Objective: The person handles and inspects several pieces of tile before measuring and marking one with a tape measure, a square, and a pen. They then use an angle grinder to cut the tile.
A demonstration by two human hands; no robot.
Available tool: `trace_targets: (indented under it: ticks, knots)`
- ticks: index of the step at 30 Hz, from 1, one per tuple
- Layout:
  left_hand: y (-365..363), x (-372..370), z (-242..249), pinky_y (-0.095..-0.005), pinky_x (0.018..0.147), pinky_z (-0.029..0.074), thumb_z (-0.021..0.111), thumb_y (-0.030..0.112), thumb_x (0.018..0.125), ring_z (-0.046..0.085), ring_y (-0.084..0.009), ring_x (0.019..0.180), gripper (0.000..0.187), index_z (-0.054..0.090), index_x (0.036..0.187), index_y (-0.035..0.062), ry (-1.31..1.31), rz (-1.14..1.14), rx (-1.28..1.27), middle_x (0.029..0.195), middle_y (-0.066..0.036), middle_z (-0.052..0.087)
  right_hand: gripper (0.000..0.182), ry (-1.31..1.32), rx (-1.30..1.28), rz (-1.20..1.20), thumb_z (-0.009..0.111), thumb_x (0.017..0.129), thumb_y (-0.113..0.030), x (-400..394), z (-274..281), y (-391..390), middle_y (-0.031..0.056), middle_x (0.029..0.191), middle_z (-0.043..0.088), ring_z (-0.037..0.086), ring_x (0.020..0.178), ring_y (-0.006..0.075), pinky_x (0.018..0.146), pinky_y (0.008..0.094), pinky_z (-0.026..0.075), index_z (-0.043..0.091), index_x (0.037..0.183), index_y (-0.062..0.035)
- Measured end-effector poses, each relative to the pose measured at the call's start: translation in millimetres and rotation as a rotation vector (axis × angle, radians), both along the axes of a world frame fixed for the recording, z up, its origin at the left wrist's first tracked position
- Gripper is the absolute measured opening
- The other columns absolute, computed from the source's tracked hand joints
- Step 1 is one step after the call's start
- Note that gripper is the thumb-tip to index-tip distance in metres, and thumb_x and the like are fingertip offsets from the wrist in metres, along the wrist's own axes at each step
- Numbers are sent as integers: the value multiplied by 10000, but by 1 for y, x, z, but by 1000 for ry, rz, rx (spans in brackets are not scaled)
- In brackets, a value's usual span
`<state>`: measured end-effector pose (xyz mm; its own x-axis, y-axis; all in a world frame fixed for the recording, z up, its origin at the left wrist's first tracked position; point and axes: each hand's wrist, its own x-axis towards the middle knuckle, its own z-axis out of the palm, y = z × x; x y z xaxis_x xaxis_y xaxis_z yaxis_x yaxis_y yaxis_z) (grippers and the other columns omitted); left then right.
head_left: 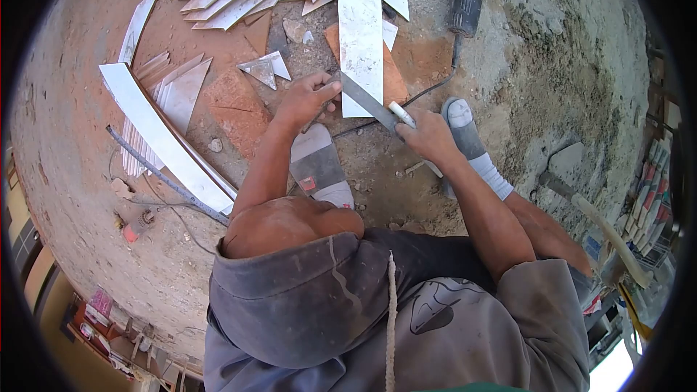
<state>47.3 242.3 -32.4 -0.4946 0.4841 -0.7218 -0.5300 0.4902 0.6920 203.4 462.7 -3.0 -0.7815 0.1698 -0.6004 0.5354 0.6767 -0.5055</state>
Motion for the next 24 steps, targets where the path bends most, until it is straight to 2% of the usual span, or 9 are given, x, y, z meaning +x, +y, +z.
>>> trace_targets:
  ticks: [4, 7, 13, 15, 17, 24]
  knots:
    - [-1, 0, -1, -275, 585, 499, 659, 319, 907, 603, -108, 733, 295, 644, 1009, 43, -12, 3, -11, 861, -22, 649, 328, -39, -32, -1, 617, 835, -319, 0, 3, 3, 244, 808, 667, 650, 832, 428, 776, 501, 497, 665, 978, -27]
    - [0, -1, 1, -279, 587, 504, 658, 315, 910, 600, -108, 733, 285, 636, 996, 44, -19, -1, -1, 856, -21, 647, 358, -64, -32, -9, 633, 830, -313, -1, 4, 4, 240, 824, 664, 661, 802, 398, 750, 462, 500, 671, 1025, -16]
    - [2, -2, 3, -279, 589, 509, 658, 288, 918, 589, -106, 713, 257, 629, 973, 40, -38, -7, 7, 845, -20, 646, 348, -116, -49, -12, 633, 833, -311, -5, 8, 4, 214, 758, 660, 673, 745, 356, 715, 439, 507, 673, 1006, -12]
    - [2, -3, 1, -278, 588, 509, 657, 283, 919, 588, -105, 709, 253, 630, 975, 37, -34, -8, 4, 844, -19, 646, 360, -59, -63, -13, 638, 837, -326, -4, 6, 5, 203, 740, 658, 675, 723, 341, 696, 428, 507, 670, 1012, -13]
    - [2, -3, 0, -262, 621, 468, 635, 290, 935, 587, -105, 714, 244, 623, 971, 49, -51, -8, 8, 827, -13, 631, 368, -56, -59, -27, 640, 840, -335, -4, 4, 5, 207, 747, 658, 671, 728, 349, 698, 430, 504, 668, 1015, -13]
    - [6, -7, 11, -266, 634, 479, 640, 273, 933, 604, -108, 735, 231, 623, 959, 44, -58, -34, -24, 830, -20, 634, 398, 86, -4, -127, 637, 852, -347, -14, 0, 0, 252, 817, 654, 653, 784, 406, 721, 456, 493, 663, 1081, -23]
